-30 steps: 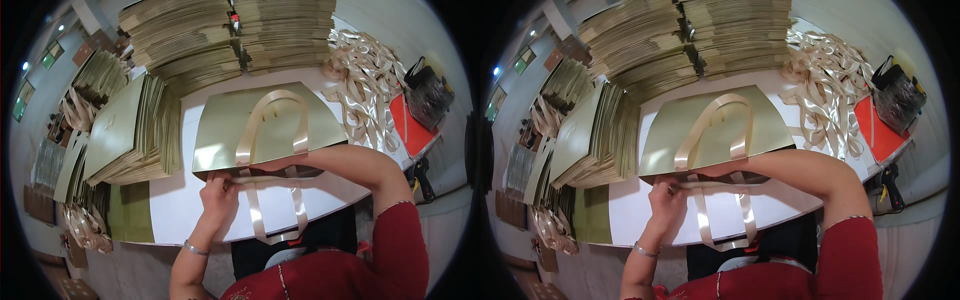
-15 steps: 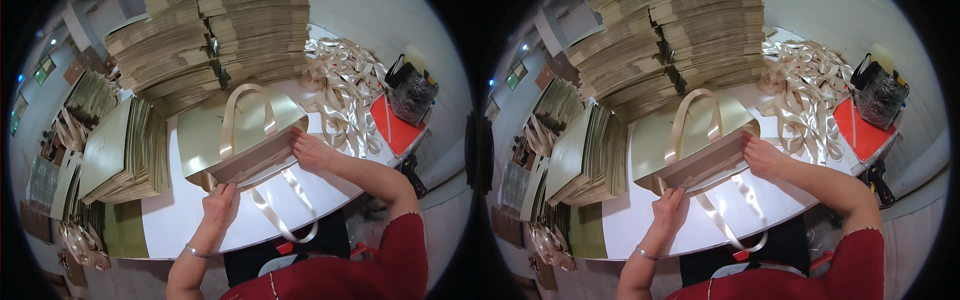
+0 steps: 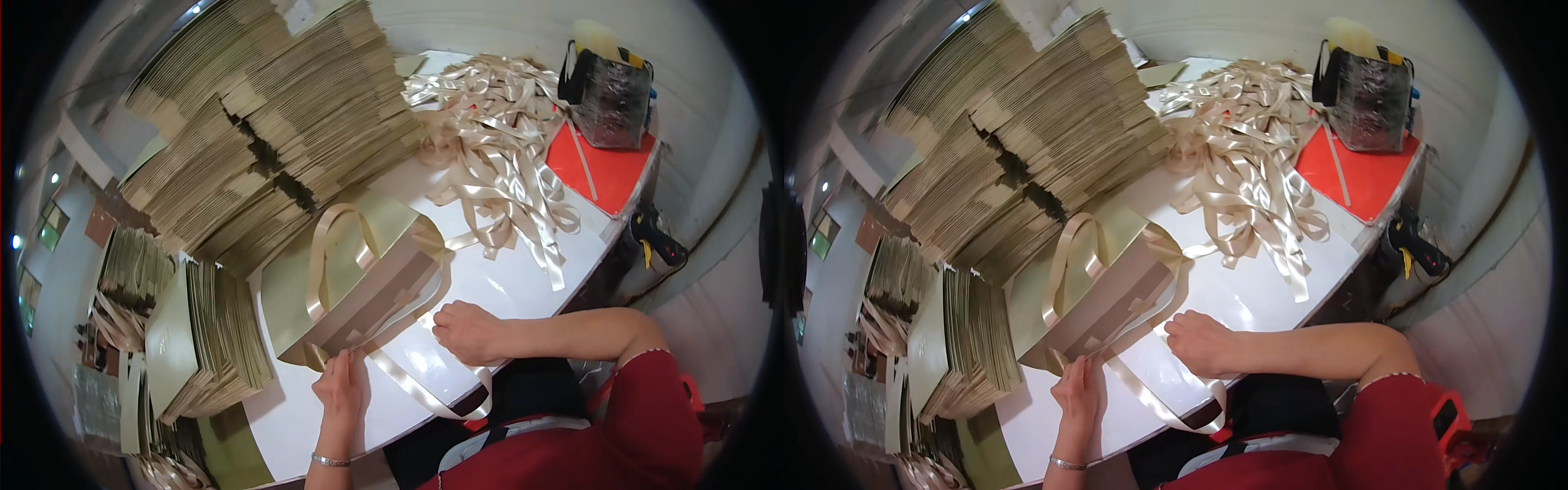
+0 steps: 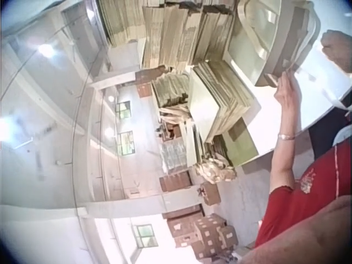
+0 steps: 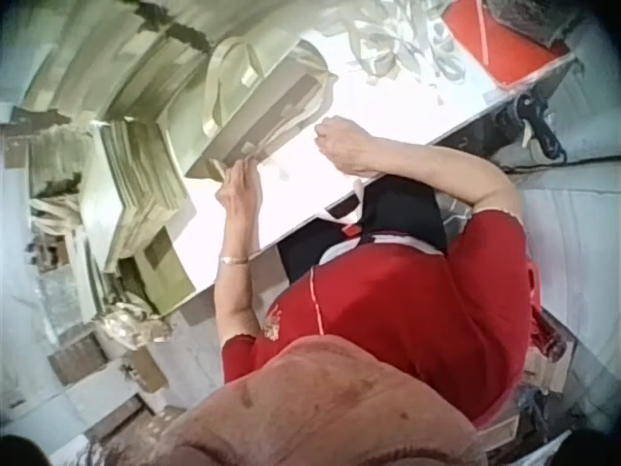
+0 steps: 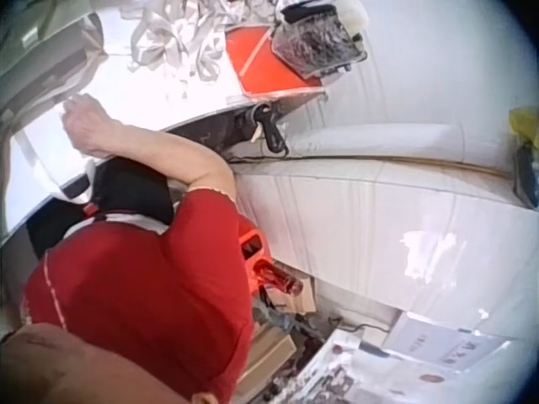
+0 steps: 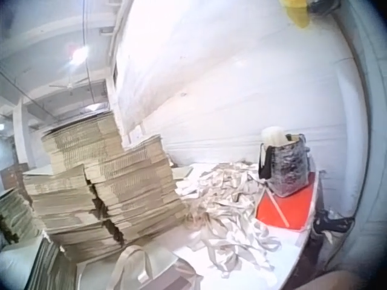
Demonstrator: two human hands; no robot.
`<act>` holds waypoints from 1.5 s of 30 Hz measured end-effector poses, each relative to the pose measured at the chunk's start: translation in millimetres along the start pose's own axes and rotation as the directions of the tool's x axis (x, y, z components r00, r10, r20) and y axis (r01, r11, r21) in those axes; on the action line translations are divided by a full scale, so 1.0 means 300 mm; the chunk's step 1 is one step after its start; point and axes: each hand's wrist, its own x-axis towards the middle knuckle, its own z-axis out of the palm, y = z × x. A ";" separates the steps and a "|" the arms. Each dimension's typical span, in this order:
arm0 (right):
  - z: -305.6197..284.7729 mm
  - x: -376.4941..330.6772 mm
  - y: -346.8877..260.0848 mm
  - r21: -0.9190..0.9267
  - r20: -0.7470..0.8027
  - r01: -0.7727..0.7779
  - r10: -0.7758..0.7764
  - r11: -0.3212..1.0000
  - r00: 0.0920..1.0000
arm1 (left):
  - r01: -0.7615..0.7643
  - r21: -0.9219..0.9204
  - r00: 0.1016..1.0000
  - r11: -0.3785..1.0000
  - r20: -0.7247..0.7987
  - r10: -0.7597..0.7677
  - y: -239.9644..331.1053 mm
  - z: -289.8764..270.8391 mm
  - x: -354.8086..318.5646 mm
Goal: Assembling and gluing ribbons onto gold paper gift bags.
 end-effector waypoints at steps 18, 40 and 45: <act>0.018 -0.046 -0.137 0.515 -0.204 0.160 -0.061 0.842 0.977 | 0.032 0.045 0.986 0.998 0.161 -0.039 0.159 -0.061 0.033; -0.129 -1.038 0.365 0.995 0.081 -0.065 0.996 -0.079 0.029 | 0.228 0.031 0.820 0.973 0.532 -0.209 0.340 0.141 0.294; -0.195 -0.810 0.096 0.963 -0.264 -0.023 0.957 0.269 0.122 | 0.271 -0.411 0.962 0.870 0.105 -0.250 0.290 0.228 0.193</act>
